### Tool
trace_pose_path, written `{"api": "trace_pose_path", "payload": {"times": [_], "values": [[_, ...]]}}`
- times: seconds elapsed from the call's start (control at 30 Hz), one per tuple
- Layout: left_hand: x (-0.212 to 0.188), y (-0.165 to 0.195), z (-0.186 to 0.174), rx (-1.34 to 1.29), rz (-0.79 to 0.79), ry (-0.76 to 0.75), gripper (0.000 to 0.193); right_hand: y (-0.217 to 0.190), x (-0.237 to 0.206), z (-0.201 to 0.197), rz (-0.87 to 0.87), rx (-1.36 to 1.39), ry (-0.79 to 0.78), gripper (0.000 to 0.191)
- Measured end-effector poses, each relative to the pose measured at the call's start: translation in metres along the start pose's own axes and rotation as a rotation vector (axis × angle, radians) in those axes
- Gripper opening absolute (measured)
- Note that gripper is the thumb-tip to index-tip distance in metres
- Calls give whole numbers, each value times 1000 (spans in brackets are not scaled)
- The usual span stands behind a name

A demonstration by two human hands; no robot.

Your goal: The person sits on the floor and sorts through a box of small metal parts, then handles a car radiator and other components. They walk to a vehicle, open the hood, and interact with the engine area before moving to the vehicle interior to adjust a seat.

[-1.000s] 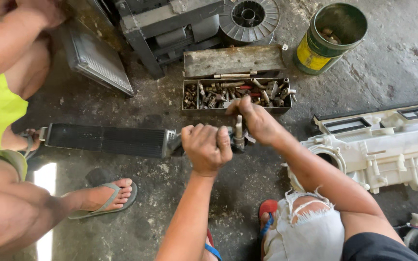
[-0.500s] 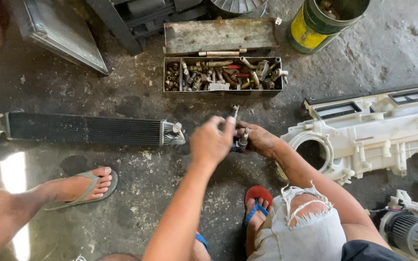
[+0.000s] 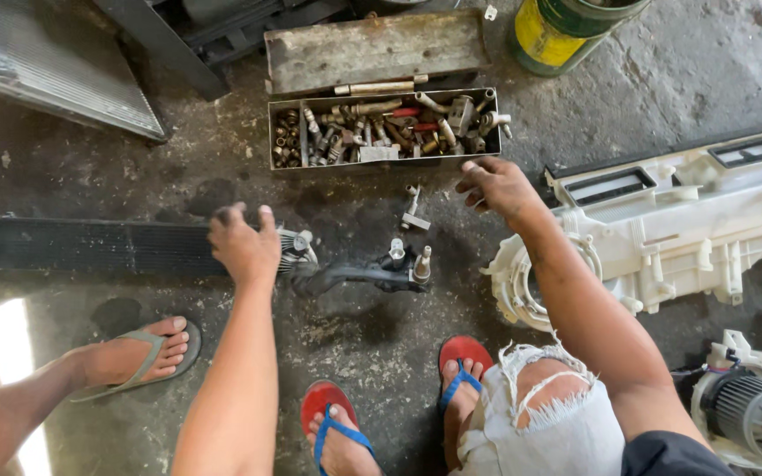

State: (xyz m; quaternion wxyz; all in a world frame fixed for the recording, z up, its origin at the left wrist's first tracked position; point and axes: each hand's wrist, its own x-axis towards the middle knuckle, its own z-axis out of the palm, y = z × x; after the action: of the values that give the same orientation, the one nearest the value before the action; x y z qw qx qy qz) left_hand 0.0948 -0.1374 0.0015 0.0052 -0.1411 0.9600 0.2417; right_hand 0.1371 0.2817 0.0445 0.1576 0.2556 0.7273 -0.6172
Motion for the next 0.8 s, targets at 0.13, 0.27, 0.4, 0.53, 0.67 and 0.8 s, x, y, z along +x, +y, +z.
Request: {"api": "trace_pose_path", "payload": {"times": [0.13,0.27,0.4,0.53,0.67,0.8], "values": [[37,-24,3,147,101,99,65,-24,7,13,-50,-301,-91,35],[57,-32,12,129,111,91,73,-70,29,21,-29,-531,-145,33],[71,-39,34,140,40,-14,71,-103,82,28,-83,-840,-111,40],[94,-58,59,216,-88,-110,61,-111,151,49,-381,-1022,-161,45],[98,-48,59,138,-106,140,62,-105,207,88,-398,-1203,-282,54],[95,-27,-5,-161,-783,178,63,-107,237,124,-320,-1354,-338,46]]}}
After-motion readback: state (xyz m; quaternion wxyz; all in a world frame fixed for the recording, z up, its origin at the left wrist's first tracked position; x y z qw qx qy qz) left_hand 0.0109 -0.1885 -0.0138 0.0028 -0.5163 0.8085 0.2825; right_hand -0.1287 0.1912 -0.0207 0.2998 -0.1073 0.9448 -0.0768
